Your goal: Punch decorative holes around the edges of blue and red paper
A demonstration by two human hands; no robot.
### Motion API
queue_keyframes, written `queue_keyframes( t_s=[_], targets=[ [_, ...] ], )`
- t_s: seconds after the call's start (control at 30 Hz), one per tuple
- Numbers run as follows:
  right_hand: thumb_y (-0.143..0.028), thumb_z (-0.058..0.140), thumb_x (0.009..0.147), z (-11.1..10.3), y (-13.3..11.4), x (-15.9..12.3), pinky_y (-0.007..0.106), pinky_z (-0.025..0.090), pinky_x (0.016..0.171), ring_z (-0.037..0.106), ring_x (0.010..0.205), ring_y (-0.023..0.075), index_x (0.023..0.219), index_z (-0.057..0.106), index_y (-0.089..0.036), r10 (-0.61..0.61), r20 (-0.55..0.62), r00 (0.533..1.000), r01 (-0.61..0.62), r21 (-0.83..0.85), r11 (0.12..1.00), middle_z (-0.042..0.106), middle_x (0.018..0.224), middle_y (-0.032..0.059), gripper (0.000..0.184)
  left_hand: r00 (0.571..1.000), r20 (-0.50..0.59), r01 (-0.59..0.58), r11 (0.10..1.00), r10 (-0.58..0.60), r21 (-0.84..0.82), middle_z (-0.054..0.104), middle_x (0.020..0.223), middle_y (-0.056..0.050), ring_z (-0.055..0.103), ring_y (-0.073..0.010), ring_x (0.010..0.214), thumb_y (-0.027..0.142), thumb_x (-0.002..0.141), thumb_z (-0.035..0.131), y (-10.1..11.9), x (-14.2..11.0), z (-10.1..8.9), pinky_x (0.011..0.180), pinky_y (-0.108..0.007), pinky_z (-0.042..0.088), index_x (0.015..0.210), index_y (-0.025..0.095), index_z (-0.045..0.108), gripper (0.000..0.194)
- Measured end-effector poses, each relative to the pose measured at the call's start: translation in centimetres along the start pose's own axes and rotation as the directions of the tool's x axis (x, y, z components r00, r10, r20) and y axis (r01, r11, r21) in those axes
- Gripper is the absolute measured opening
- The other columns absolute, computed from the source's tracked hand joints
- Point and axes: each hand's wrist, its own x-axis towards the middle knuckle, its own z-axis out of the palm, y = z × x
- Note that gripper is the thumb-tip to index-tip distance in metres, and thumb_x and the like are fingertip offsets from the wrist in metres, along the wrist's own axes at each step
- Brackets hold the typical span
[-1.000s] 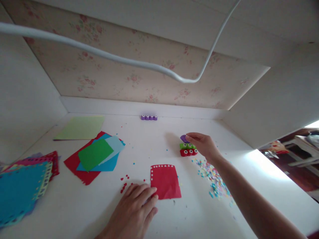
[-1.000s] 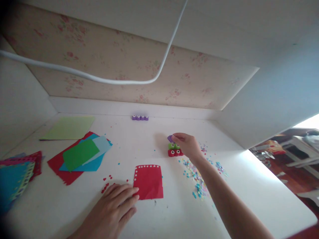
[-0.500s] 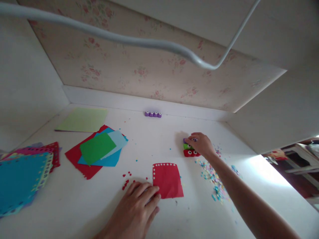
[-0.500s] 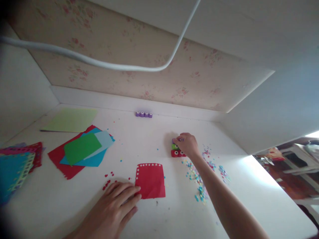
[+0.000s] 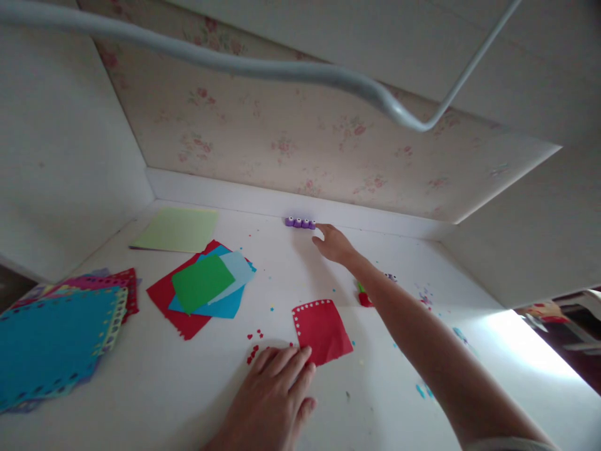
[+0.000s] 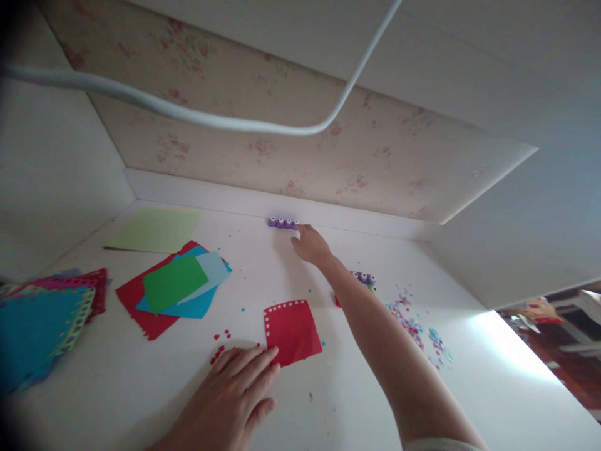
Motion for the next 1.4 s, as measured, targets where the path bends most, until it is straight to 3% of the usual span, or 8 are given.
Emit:
queue_keyframes(
  t_s=[0.23, 0.6, 0.83, 0.93, 1.07, 1.17, 1.3, 1.4],
  targets=[
    [-0.031, 0.06, 0.097, 1.5, -0.3, 4.6, 0.048, 0.044, 0.103, 0.059, 0.119, 0.0256, 0.122, 0.062, -0.016, 0.05, 0.019, 0.999, -0.049, -0.028, 0.998, 0.06, 0.134, 0.0112, 0.03, 0.999, -0.002, -0.032, 0.999, 0.032, -0.015, 0.066, 0.133, -0.005, 0.063, -0.0234, 0.109, 0.037, 0.094, 0.058, -0.4, 0.2, 0.3, 0.089, -0.039, 0.049, 0.122, 0.018, 0.064, 0.034],
    [-0.014, 0.06, 0.084, 1.0, -0.7, 1.3, 0.034, 0.048, 0.087, 0.066, 0.098, 0.0228, 0.092, 0.068, -0.016, 0.097, -0.104, 0.99, -0.087, 0.096, 0.992, 0.068, 0.106, 0.0117, 0.012, 0.992, 0.1, 0.094, 0.983, -0.079, -0.16, 0.06, 0.141, -0.004, 0.057, -0.0246, 0.121, 0.04, 0.097, 0.055, 0.3, 0.0, -0.9, 0.1, -0.043, 0.042, 0.126, 0.021, 0.059, 0.035],
    [-0.022, 0.066, 0.081, -0.7, -4.3, -7.7, 0.027, 0.057, 0.072, 0.073, 0.082, 0.0156, 0.107, 0.059, -0.022, -0.107, 0.004, 0.994, 0.097, 0.395, 0.914, 0.071, 0.101, 0.003, 0.027, 0.983, -0.059, 0.155, 0.961, -0.172, -0.227, 0.071, 0.111, -0.003, 0.064, -0.0237, 0.098, 0.019, 0.097, 0.051, 0.2, 0.1, -0.8, 0.092, -0.045, 0.047, 0.109, 0.024, 0.065, 0.019],
    [-0.015, 0.063, 0.082, -0.9, -5.9, -12.9, 0.03, 0.058, 0.079, 0.072, 0.091, 0.0171, 0.112, 0.058, -0.023, -0.377, 0.064, 0.924, 0.272, 0.583, 0.766, 0.068, 0.109, 0.0061, 0.031, 0.958, -0.098, 0.239, 0.942, -0.268, -0.235, 0.069, 0.104, -0.005, 0.064, -0.0243, 0.094, 0.013, 0.095, 0.049, -0.6, 0.4, -1.4, 0.088, -0.046, 0.05, 0.108, 0.023, 0.064, 0.022],
    [-0.015, 0.063, 0.085, -1.0, -6.9, -16.8, 0.036, 0.057, 0.089, 0.068, 0.1, 0.019, 0.119, 0.058, -0.025, -0.486, 0.105, 0.868, 0.362, 0.537, 0.762, 0.066, 0.116, 0.0065, 0.036, 0.919, -0.164, 0.315, 0.919, -0.358, -0.239, 0.063, 0.116, -0.009, 0.061, -0.0277, 0.105, 0.015, 0.093, 0.055, -1.7, 0.7, -1.7, 0.09, -0.047, 0.052, 0.122, 0.022, 0.055, 0.03],
    [-0.02, 0.067, 0.086, -0.9, -5.8, -18.1, 0.041, 0.05, 0.103, 0.059, 0.12, 0.023, 0.129, 0.054, -0.027, -0.468, 0.096, 0.878, 0.371, 0.482, 0.794, 0.062, 0.129, 0.0076, 0.045, 0.913, -0.142, 0.344, 0.908, -0.383, -0.241, 0.062, 0.12, -0.009, 0.061, -0.0274, 0.109, 0.014, 0.091, 0.059, -2.0, 0.7, -1.2, 0.091, -0.046, 0.053, 0.123, 0.023, 0.052, 0.034],
    [-0.033, 0.057, 0.095, 0.1, -2.1, -19.7, 0.051, 0.046, 0.11, 0.05, 0.133, 0.0289, 0.141, 0.048, -0.026, -0.224, 0.029, 0.974, 0.205, 0.306, 0.93, 0.051, 0.144, 0.0121, 0.047, 0.916, -0.128, 0.363, 0.922, -0.38, -0.136, 0.061, 0.126, -0.011, 0.059, -0.0301, 0.114, 0.021, 0.093, 0.06, -2.0, 1.1, -0.4, 0.092, -0.049, 0.052, 0.133, 0.022, 0.046, 0.043],
    [-0.042, 0.055, 0.096, 1.3, 0.1, -20.8, 0.058, 0.037, 0.114, 0.039, 0.141, 0.0354, 0.145, 0.046, -0.019, -0.139, 0.011, 0.99, 0.136, 0.165, 0.977, 0.042, 0.152, 0.0169, 0.055, 0.932, -0.072, 0.351, 0.935, -0.354, -0.057, 0.062, 0.127, -0.009, 0.062, -0.03, 0.109, 0.026, 0.095, 0.059, -2.0, 1.7, -0.2, 0.09, -0.05, 0.052, 0.135, 0.025, 0.049, 0.041]
  ],
)
